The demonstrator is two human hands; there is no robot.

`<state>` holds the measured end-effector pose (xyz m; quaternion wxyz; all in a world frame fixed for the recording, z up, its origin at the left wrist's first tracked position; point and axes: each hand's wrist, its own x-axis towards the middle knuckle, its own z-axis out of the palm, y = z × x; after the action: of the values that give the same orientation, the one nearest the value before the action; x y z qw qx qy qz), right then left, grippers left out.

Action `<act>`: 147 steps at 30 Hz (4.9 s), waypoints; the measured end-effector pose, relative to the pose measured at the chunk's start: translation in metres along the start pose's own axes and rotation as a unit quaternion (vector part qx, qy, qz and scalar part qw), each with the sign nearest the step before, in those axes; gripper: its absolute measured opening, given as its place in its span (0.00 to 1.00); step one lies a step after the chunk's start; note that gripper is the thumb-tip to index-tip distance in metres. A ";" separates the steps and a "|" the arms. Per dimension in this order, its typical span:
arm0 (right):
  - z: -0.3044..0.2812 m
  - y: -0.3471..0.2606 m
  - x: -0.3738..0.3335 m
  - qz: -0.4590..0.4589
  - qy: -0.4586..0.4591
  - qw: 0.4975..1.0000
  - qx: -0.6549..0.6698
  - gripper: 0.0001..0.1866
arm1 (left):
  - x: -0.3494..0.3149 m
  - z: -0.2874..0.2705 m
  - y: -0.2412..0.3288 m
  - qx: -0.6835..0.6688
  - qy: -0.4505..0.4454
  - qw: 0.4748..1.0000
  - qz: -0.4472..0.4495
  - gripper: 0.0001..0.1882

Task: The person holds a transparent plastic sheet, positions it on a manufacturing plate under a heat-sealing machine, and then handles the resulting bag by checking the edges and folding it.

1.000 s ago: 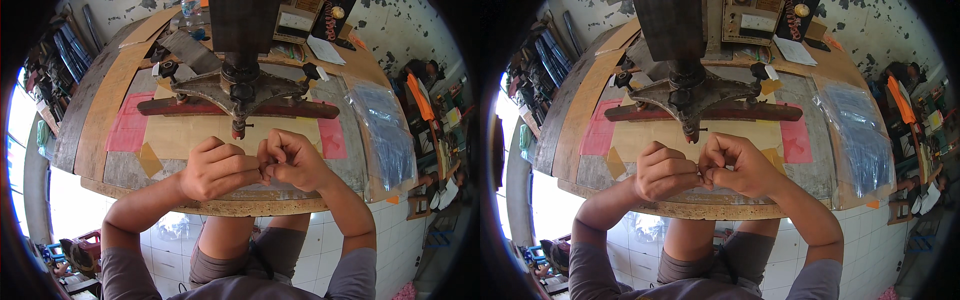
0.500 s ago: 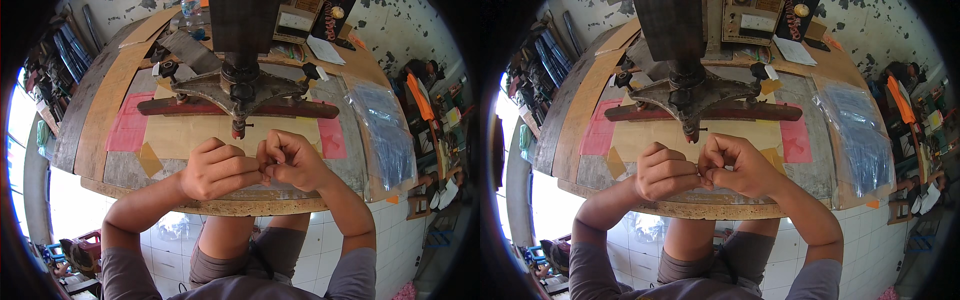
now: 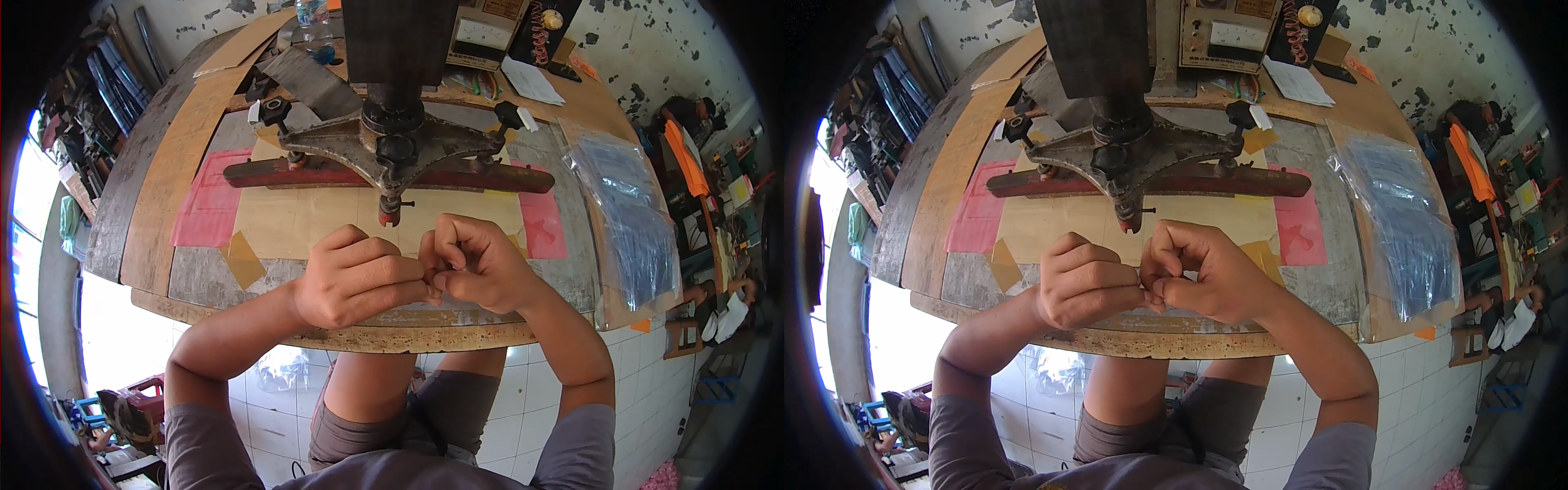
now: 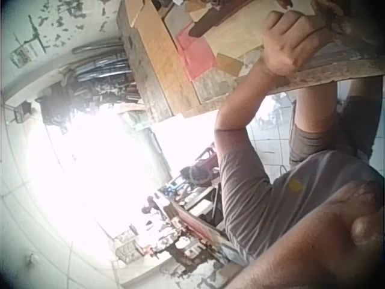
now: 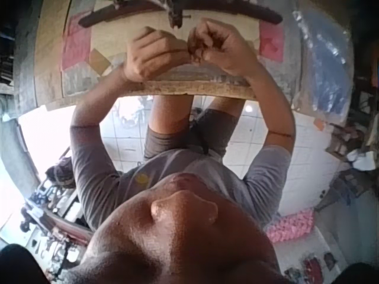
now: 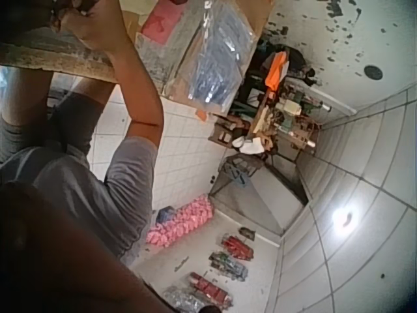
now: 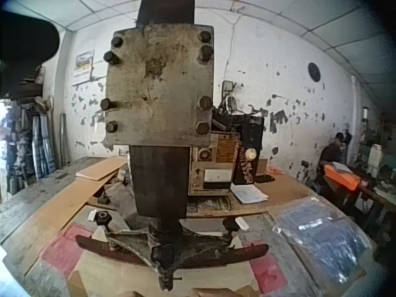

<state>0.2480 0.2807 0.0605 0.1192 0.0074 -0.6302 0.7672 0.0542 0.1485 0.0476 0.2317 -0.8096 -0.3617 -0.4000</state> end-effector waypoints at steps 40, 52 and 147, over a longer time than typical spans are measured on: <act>-0.002 0.002 0.000 -0.039 0.004 0.999 -0.036 0.15 | -0.004 0.003 -0.001 -0.002 0.008 1.000 0.000 0.17; -0.004 0.001 0.000 -0.025 0.008 1.000 0.016 0.15 | 0.002 0.002 0.000 0.026 0.023 0.999 -0.008 0.18; 0.025 -0.208 -0.287 -0.323 0.642 0.465 -0.518 0.14 | 0.014 0.015 0.032 -0.111 -0.124 0.986 -0.011 0.09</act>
<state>0.5632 0.2435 0.2198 0.7112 -0.3470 -0.6114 -0.0034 0.0918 0.1437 0.0478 0.0897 -0.8697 -0.3498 -0.3365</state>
